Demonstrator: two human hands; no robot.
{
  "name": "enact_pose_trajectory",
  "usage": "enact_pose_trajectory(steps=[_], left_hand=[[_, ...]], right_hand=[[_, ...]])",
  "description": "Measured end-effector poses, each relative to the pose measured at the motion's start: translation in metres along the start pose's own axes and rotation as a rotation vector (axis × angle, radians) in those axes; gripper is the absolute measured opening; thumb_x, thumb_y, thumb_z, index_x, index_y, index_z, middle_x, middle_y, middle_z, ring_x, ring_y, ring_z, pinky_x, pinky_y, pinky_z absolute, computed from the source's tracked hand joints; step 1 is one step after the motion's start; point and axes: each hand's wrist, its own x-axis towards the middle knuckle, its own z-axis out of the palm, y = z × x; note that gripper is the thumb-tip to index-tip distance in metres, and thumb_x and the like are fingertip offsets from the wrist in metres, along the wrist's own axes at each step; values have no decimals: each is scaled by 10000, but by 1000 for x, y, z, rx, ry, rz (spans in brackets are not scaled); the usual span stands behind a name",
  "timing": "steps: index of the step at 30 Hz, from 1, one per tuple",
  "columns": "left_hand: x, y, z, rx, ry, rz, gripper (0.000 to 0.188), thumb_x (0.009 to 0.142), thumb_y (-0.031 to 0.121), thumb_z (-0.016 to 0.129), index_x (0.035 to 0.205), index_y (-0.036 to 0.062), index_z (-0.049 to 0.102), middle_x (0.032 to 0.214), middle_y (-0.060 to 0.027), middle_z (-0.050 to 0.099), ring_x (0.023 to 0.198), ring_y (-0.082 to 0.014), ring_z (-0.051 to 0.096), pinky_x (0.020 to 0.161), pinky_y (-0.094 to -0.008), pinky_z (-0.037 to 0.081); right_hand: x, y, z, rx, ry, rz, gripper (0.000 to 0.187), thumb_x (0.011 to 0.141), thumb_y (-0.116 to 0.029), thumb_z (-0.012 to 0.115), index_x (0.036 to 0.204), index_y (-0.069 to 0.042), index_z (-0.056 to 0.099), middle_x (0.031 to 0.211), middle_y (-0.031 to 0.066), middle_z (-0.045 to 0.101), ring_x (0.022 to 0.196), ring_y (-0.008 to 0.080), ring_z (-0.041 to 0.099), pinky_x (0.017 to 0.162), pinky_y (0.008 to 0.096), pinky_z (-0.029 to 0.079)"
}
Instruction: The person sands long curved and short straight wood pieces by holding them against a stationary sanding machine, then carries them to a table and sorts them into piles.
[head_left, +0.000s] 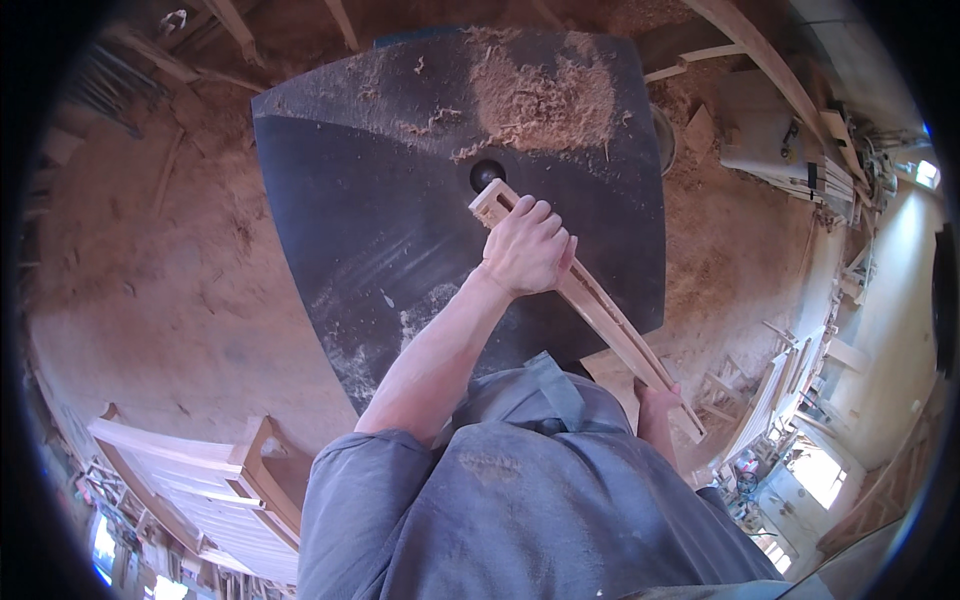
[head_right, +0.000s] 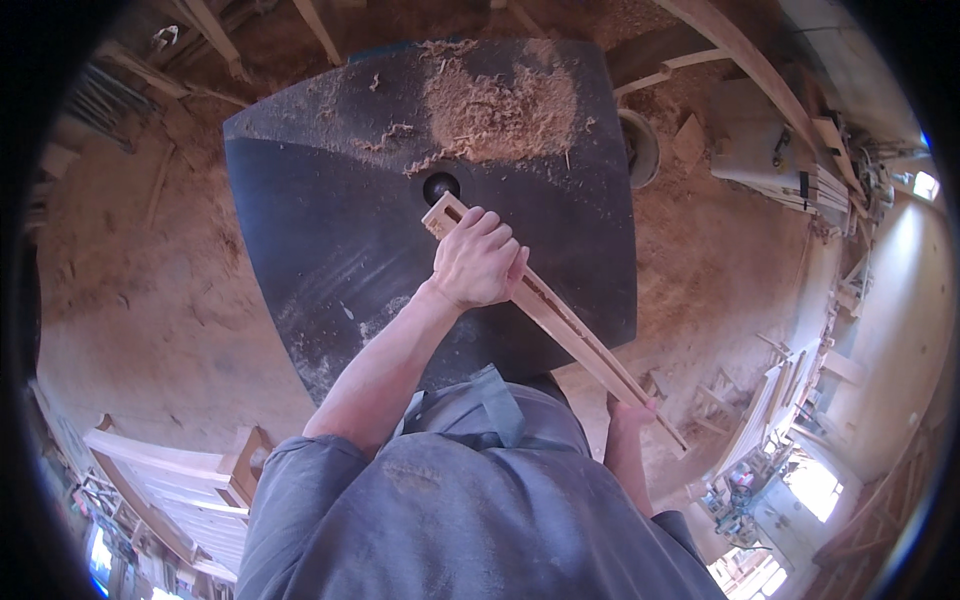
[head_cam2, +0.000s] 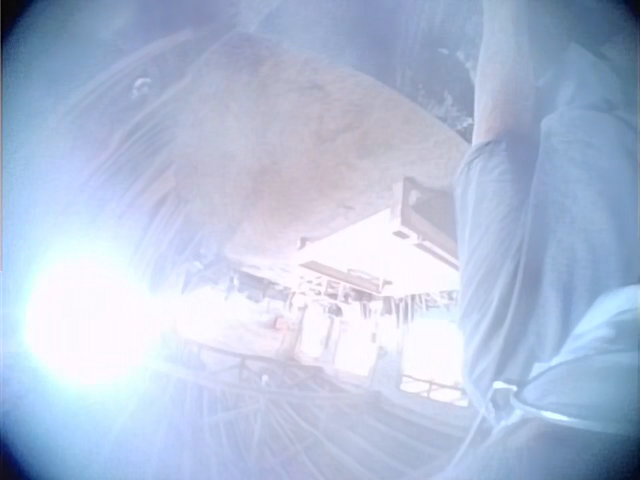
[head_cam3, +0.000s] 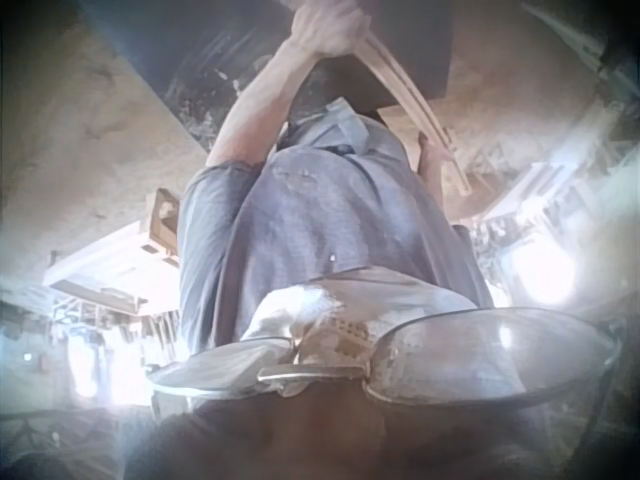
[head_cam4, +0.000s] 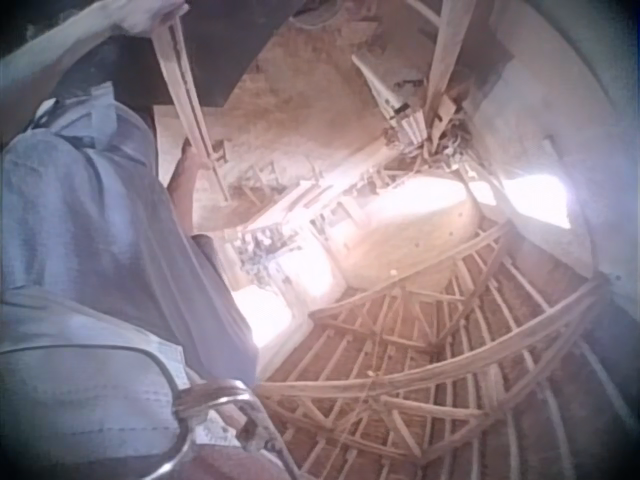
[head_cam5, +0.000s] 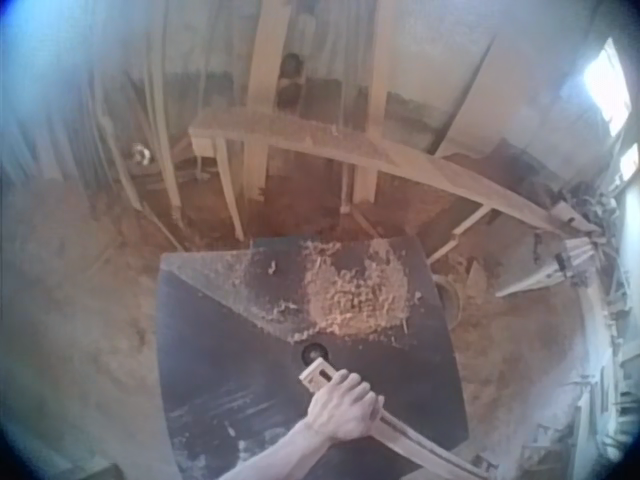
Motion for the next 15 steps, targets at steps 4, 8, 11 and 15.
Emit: enact_pose_trajectory(steps=[4,8,11,15], left_hand=[[0,4,-10,-43,-74,34,161,769,134,699,665,82,587,737,-51,574,805,-255,555,843,-387,473],[4,14,-12,-154,7,128,94,760,109,703,786,62,626,881,-65,615,947,-287,569,973,-423,457],[3,16,-1,-104,-24,104,132,807,158,687,734,80,610,814,-48,595,893,-265,558,972,-419,450],[20,9,21,-96,-75,75,288,854,227,657,603,112,577,665,-27,538,751,-228,527,808,-366,452]], right_hand=[[3,-13,0,-66,70,-3,633,931,-512,449,1371,-60,500,1344,152,542,1198,389,544,979,610,452],[3,-25,-2,-378,192,-61,585,916,-457,514,1340,-54,510,1255,161,549,1140,372,561,897,580,509],[1,-22,-4,-519,176,-85,562,917,-441,512,1318,-48,513,1211,164,564,1082,362,590,812,545,541],[59,-57,-40,-973,-330,-216,532,914,-434,498,1276,-45,525,1141,136,604,974,353,632,730,517,546]])
